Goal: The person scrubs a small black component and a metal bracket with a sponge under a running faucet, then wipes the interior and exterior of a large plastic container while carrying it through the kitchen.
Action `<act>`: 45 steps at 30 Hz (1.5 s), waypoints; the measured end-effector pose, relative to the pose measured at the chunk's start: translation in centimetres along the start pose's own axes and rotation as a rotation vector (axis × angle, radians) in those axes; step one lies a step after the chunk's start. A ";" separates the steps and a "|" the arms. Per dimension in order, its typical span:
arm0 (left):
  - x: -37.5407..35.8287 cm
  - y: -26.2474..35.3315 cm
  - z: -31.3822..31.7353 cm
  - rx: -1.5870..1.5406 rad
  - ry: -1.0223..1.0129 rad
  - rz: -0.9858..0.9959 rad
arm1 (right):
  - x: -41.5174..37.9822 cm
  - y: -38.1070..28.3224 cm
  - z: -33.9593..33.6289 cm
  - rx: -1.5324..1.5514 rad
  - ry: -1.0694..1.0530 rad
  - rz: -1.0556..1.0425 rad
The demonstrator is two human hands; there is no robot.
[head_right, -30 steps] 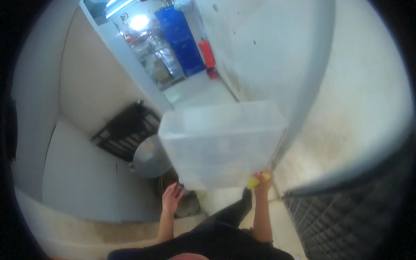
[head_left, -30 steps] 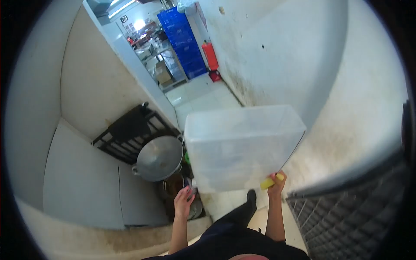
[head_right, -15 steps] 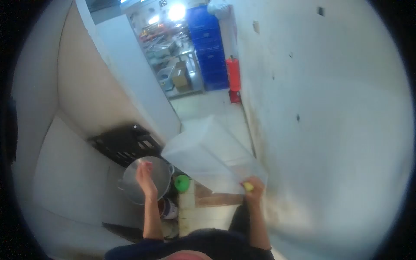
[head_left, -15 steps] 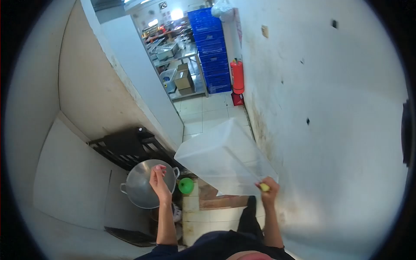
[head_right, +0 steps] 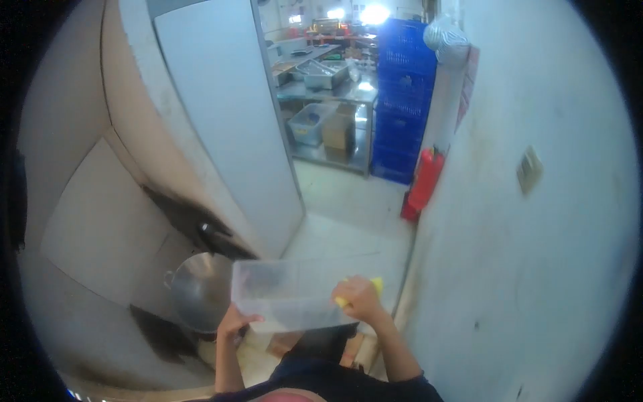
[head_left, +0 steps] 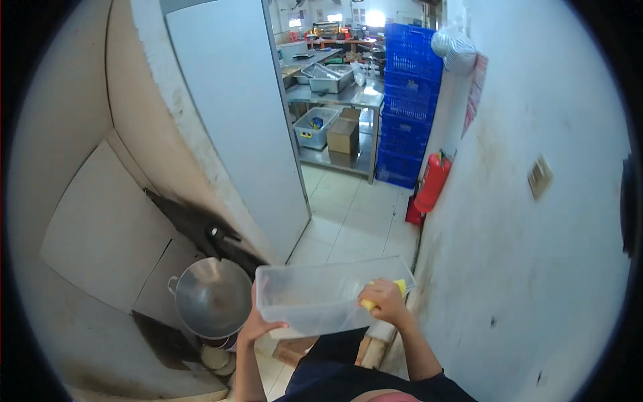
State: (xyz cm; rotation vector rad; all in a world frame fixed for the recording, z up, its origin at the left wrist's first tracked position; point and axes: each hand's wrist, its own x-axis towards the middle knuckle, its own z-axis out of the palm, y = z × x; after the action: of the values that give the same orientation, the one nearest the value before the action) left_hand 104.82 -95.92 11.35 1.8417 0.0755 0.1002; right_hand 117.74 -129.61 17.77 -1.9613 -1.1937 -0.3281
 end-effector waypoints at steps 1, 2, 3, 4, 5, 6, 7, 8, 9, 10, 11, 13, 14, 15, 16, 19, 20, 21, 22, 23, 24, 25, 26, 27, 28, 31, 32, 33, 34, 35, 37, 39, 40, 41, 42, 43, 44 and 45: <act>2.1 1.6 0.6 -0.016 0.026 0.058 | 1.9 2.5 -1.2 -0.005 -0.006 -0.013; 4.2 3.4 0.7 -0.029 0.047 0.116 | 3.5 4.3 -2.2 0.050 -0.094 0.001; 7.1 4.5 1.4 -0.027 0.051 0.131 | 5.6 6.7 -3.6 0.099 -0.175 0.011; 10.0 5.5 2.0 -0.068 0.107 0.172 | 8.4 8.7 -5.1 0.081 -0.157 -0.008; 13.4 6.7 3.1 -0.118 0.157 0.192 | 10.3 11.0 -7.2 0.116 -0.240 0.058; 16.2 8.0 3.9 -0.127 0.155 0.179 | 11.3 12.5 -9.1 0.161 -0.338 0.137; 19.9 9.5 4.5 -0.128 0.148 0.194 | 13.1 14.4 -11.3 0.187 -0.336 0.184; 23.0 11.1 5.0 -0.126 0.137 0.199 | 14.8 16.0 -13.6 0.186 -0.337 0.190; 25.9 12.2 5.8 -0.124 0.131 0.194 | 16.1 17.7 -15.7 0.196 -0.416 0.259; 28.1 13.3 5.8 -0.120 0.104 0.220 | 17.3 18.4 -17.4 0.203 -0.494 0.331; 31.2 14.7 6.5 -0.114 0.077 0.245 | 18.6 20.3 -19.5 0.207 -0.491 0.339; 37.2 17.1 8.1 -0.094 0.022 0.248 | 21.0 24.6 -23.0 0.348 -0.612 0.420; 40.8 18.3 9.0 -0.075 -0.028 0.260 | 22.3 27.3 -24.6 0.341 -0.600 0.415; 44.3 19.3 9.9 -0.068 -0.033 0.279 | 23.6 30.1 -25.8 0.577 -0.675 0.407; 47.8 20.3 10.9 0.069 -0.075 0.388 | 24.9 33.1 -26.9 0.817 -0.746 0.394; 55.4 21.2 13.4 0.303 -0.125 0.510 | 28.1 41.6 -25.9 0.987 -0.845 0.508; 57.1 21.1 14.2 0.410 -0.127 0.544 | 29.4 43.8 -24.8 1.071 -0.837 0.543; 59.1 21.1 15.4 0.395 -0.121 0.524 | 31.2 46.6 -24.2 0.945 -0.930 0.471; 61.6 21.3 16.2 0.410 -0.091 0.527 | 33.2 49.7 -23.4 0.940 -0.950 0.473; 63.6 21.5 16.7 0.431 -0.061 0.523 | 34.5 52.4 -21.8 0.712 -0.970 0.321; 65.0 21.6 17.1 0.425 -0.044 0.498 | 35.5 54.7 -19.9 0.492 -0.983 0.169; 66.6 21.6 17.4 0.437 0.001 0.480 | 36.3 57.4 -17.5 0.488 -1.022 0.187; 68.7 21.5 17.6 0.451 0.051 0.470 | 38.1 59.8 -15.7 0.474 -1.059 0.199; 70.7 21.2 17.6 0.445 0.081 0.457 | 41.3 60.8 -15.1 0.526 -1.143 0.242; 72.3 20.7 17.6 0.446 0.135 0.435 | 44.1 61.3 -14.3 0.582 -1.229 0.294; 76.6 19.7 16.6 0.435 0.243 0.360 | 46.1 67.4 -5.3 0.748 -1.232 0.234; 78.2 19.3 15.9 0.434 0.277 0.337 | 47.7 67.9 -3.8 0.756 -1.269 0.244; 80.0 18.8 15.1 0.431 0.303 0.333 | 49.7 68.8 -2.3 0.759 -1.303 0.253; 81.9 18.1 14.2 0.399 0.323 0.332 | 51.3 69.4 -1.0 0.761 -1.336 0.263; 83.5 17.3 13.2 0.368 0.336 0.326 | 53.2 70.4 0.3 0.762 -1.365 0.265; 88.2 14.9 11.5 0.343 0.340 0.340 | 57.0 72.8 2.7 0.763 -1.406 0.274; 92.5 14.1 7.9 0.314 0.333 0.354 | 60.6 74.7 5.2 0.761 -1.438 0.292; 94.3 13.7 6.3 0.292 0.318 0.339 | 62.3 75.8 6.4 0.765 -1.451 0.297; 96.4 13.6 4.6 0.270 0.305 0.334 | 64.1 76.7 7.2 0.763 -1.461 0.306; 98.0 13.2 3.1 0.264 0.308 0.331 | 66.2 77.8 8.1 0.760 -1.469 0.309; 99.7 12.8 1.5 0.284 0.298 0.325 | 68.1 78.9 8.8 0.755 -1.476 0.315; 101.1 12.4 0.0 0.302 0.281 0.315 | 70.0 79.7 9.4 0.755 -1.480 0.319; 102.7 12.0 -1.3 0.296 0.273 0.310 | 72.0 80.8 10.1 0.757 -1.482 0.320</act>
State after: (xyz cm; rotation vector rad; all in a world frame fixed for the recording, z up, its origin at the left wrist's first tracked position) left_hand 206.73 -87.25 26.23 2.1140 -0.0070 0.5842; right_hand 220.94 -95.96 12.66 -1.4587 -1.3947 1.7490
